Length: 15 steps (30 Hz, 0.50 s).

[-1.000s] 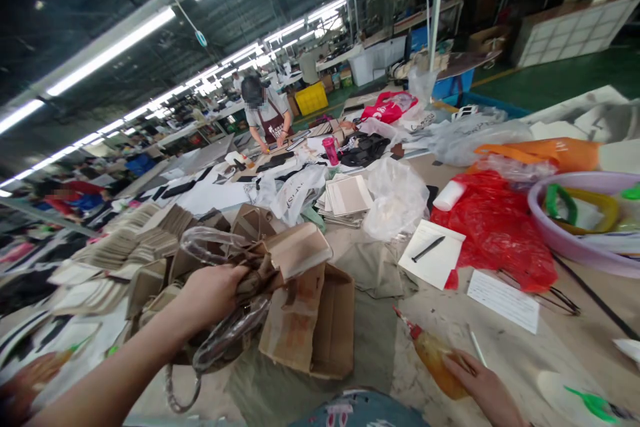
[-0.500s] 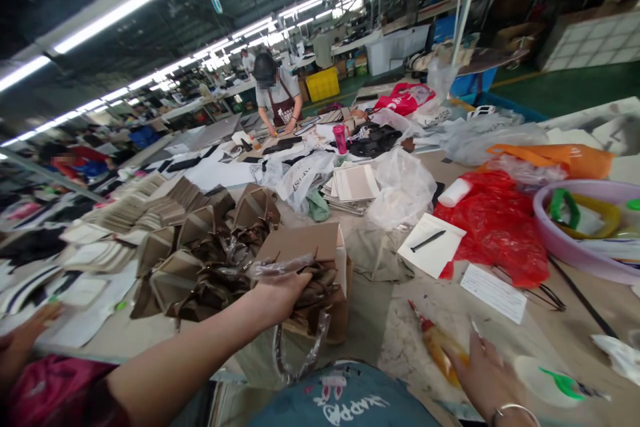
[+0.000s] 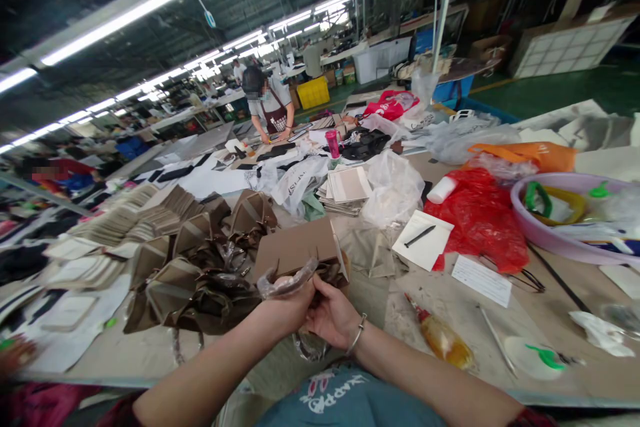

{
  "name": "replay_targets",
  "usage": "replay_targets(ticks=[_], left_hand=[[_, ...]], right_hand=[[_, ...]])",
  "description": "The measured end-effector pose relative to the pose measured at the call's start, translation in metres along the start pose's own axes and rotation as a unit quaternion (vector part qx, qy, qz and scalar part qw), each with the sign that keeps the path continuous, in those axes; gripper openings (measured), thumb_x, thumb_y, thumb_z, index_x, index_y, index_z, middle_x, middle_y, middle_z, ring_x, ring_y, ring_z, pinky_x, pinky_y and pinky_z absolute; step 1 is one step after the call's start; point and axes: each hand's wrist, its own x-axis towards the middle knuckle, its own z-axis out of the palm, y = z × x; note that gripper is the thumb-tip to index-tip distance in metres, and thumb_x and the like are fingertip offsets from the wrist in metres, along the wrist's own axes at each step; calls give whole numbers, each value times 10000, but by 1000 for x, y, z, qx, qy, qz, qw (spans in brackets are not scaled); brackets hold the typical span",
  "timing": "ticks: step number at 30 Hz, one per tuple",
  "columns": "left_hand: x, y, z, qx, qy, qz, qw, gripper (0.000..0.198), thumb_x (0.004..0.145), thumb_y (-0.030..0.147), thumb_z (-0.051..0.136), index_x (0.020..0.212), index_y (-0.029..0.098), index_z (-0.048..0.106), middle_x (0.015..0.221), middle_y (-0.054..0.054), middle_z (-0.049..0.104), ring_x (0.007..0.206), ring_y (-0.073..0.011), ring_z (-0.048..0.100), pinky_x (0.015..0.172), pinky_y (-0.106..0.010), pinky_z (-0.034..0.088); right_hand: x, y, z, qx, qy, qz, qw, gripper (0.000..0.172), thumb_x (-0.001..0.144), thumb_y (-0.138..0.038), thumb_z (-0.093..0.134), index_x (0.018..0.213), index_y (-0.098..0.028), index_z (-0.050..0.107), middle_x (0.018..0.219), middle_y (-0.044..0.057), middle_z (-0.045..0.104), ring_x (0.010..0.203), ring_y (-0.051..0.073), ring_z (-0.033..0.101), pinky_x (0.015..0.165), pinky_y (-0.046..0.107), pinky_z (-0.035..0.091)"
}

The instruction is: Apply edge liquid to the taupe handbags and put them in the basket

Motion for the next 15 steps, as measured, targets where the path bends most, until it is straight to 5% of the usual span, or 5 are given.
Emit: replay_targets(ticks=[3,6,10,13,15], left_hand=[[-18,-9,-3,98,-10,31,995,576,748,146,502,1324,173,487,1184,-211,561,1121,-460,466,996,-698,25],[-35,-20,-1,130,-14,112,985,645,727,178,565,1361,222,454,1363,-190,457,1232,-422,402,1063,-614,78],[-59,-28,3,-20,-23,134,991,710,674,243,705,1349,236,485,1368,-152,484,1298,-384,340,1103,-533,116],[-79,-45,2,-207,115,57,970,294,720,310,702,1007,248,717,1059,-117,671,1065,-296,564,1006,-415,359],[-87,-67,1,-351,214,-65,909,99,765,317,668,758,227,708,727,-52,670,759,-199,629,784,-304,477]], right_hand=[[7,11,3,33,22,-13,999,427,871,-519,503,992,-130,630,894,86,708,899,223,657,892,394,470],[14,19,7,31,96,-42,994,317,831,-432,574,879,-129,656,784,71,716,874,229,664,886,378,479],[25,19,7,16,181,-72,981,187,801,-244,546,670,-144,633,625,36,686,689,177,665,827,304,508],[29,12,7,18,200,-54,978,182,796,-201,511,674,-149,634,605,37,682,670,180,668,797,310,523],[29,8,7,16,190,-25,981,181,800,-223,499,759,-146,657,637,51,695,713,208,680,784,350,535]])
